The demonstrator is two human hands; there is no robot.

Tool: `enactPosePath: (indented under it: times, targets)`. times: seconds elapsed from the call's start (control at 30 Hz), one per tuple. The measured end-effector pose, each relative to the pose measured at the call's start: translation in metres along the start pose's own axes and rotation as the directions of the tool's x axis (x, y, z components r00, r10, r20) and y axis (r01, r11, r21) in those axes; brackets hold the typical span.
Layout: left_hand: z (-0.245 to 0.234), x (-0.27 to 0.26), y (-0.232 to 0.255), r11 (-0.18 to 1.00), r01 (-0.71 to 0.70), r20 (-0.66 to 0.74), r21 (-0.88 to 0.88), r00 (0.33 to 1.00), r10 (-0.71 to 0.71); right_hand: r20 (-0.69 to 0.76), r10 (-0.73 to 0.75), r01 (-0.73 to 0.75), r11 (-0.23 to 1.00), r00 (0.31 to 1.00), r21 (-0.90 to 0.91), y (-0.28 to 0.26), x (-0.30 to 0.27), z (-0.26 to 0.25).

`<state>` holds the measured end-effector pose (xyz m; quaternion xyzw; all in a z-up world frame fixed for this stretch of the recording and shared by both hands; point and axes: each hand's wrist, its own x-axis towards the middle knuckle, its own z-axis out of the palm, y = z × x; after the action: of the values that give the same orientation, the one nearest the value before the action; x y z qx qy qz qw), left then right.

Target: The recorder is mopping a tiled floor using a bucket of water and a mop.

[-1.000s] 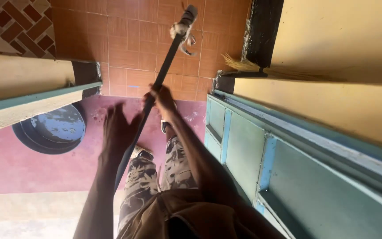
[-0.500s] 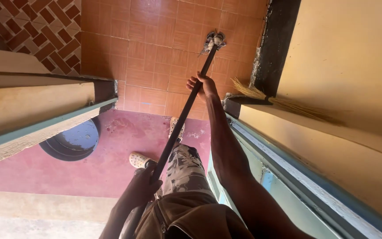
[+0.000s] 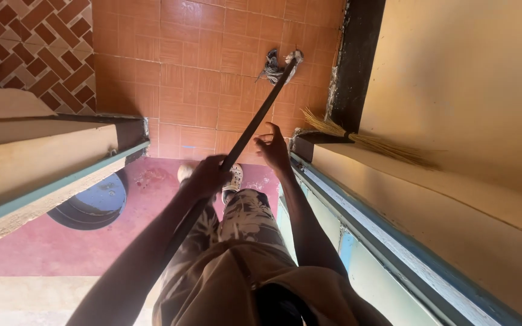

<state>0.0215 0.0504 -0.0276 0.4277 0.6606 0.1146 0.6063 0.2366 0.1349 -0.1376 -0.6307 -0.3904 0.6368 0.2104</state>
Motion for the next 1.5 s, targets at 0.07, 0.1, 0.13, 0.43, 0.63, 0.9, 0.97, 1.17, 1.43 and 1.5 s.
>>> enactPosePath:
  times: [0.07,0.1,0.13,0.43,0.63,0.9,0.97,1.17,1.43,1.5]
  targets:
    - [0.002,0.034,0.002,0.995,-0.036,0.043,-0.093,0.998,0.041,0.018,-0.062,0.064,0.994,0.998,-0.085,-0.015,-0.020,0.003]
    - [0.005,0.050,0.004,0.987,-0.122,0.030,-0.105,0.992,0.126,0.052,-0.162,0.167,0.980,0.985,-0.111,-0.028,-0.030,0.007]
    - [0.010,0.064,0.006,0.972,-0.203,0.021,-0.120,0.978,0.207,0.086,-0.253,0.263,0.955,0.964,-0.135,-0.039,-0.042,0.010]
    - [-0.049,0.112,0.070,0.952,-0.084,0.148,-0.296,0.980,0.133,0.108,-0.518,0.443,0.585,0.849,-0.679,-0.142,-0.019,0.022]
    - [-0.139,0.043,0.126,0.893,-0.447,0.052,0.062,0.894,0.444,0.068,-0.673,0.486,0.458,0.737,-0.744,-0.188,0.041,0.025]
    - [-0.274,-0.033,0.253,0.971,0.013,0.504,-0.238,0.856,0.112,-0.051,-0.338,0.186,0.632,0.940,-0.752,-0.250,0.094,0.012]
    - [-0.285,-0.032,0.269,0.952,-0.015,0.514,-0.307,0.839,0.179,-0.060,-0.290,0.160,0.676,0.955,-0.720,-0.277,0.081,0.013]
    - [-0.296,-0.008,0.390,0.907,-0.107,0.331,-0.406,0.908,0.256,-0.167,-0.476,0.265,0.710,0.863,-0.653,-0.377,0.029,-0.013]
    - [-0.230,0.090,0.511,0.728,-0.539,0.348,-0.423,0.646,0.680,-0.545,-0.414,0.427,0.897,0.729,-0.110,-0.399,-0.010,-0.097]
    - [-0.207,0.115,0.538,0.584,-0.677,0.330,-0.448,0.482,0.812,-0.568,-0.381,0.263,0.923,0.729,-0.281,-0.383,-0.004,-0.124]
